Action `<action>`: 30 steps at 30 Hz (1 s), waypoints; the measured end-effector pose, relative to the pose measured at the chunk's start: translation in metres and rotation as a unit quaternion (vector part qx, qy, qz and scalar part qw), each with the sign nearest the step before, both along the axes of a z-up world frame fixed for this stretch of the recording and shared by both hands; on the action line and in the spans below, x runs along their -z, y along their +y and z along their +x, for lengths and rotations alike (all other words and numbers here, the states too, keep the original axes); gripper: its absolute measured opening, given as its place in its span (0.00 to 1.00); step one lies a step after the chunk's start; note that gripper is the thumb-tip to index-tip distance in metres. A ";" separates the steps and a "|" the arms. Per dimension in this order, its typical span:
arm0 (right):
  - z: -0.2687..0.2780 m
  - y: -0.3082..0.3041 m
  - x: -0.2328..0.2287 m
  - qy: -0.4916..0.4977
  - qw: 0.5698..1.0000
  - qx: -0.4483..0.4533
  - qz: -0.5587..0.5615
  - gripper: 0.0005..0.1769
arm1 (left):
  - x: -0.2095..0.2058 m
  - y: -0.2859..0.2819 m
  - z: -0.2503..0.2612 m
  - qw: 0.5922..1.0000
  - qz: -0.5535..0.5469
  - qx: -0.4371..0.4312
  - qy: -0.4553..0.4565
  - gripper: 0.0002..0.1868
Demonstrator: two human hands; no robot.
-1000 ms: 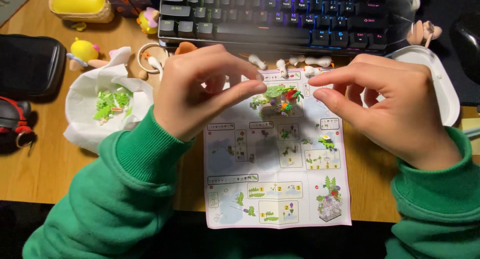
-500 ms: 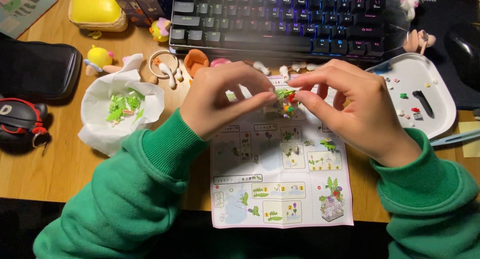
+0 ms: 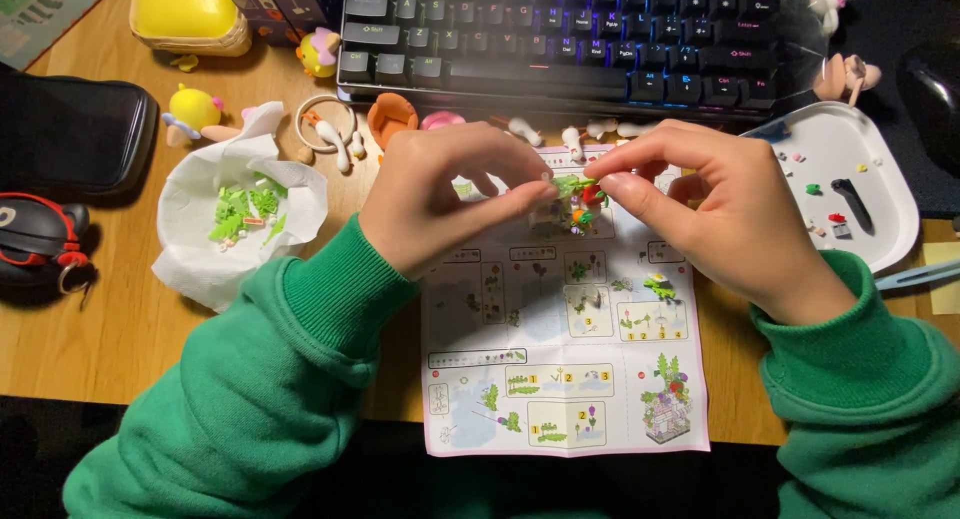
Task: Assembling a miniature garden model by carefully picking up small plastic plant pieces and attaching them to a base structure.
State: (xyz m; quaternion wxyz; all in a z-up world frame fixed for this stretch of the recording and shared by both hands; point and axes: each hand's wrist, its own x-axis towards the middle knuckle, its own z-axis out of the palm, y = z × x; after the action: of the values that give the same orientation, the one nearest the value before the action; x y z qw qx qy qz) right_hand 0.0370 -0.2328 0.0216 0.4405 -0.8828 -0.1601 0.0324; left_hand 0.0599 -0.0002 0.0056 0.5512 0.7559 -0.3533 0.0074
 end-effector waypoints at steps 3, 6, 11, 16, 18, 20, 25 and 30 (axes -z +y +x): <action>0.000 0.002 -0.001 0.021 1.000 0.008 0.012 0.08 | -0.001 0.000 -0.001 1.000 0.001 -0.004 0.002 0.03; -0.001 0.003 -0.001 0.013 1.000 0.003 0.017 0.08 | -0.001 0.000 0.000 1.000 0.003 -0.001 0.005 0.04; 0.001 0.006 0.003 0.003 0.999 -0.005 0.044 0.07 | 0.001 0.000 0.000 1.000 0.000 -0.002 -0.005 0.04; 0.003 0.005 0.005 0.019 0.998 0.001 0.052 0.05 | 0.001 0.000 0.001 1.000 0.004 -0.002 -0.013 0.05; 0.004 0.003 0.005 0.021 0.998 0.001 0.056 0.05 | 0.001 0.000 0.000 1.000 0.003 -0.003 -0.010 0.04; 0.005 0.001 0.006 0.020 0.999 0.003 0.049 0.04 | 0.001 0.000 0.000 1.000 0.004 -0.004 -0.007 0.04; 0.008 -0.002 0.009 0.040 0.998 0.016 0.043 0.05 | 0.001 0.000 0.000 1.000 0.006 -0.005 -0.006 0.04; 0.011 -0.006 0.011 0.069 0.996 0.010 0.049 0.06 | 0.001 0.001 0.000 1.000 0.005 -0.002 -0.012 0.04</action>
State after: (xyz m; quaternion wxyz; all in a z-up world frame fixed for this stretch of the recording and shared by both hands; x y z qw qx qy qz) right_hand 0.0477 -0.2391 0.0109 0.4931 -0.8575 -0.1221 0.0813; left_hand 0.0602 0.0009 0.0046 0.5430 0.7592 -0.3585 0.0156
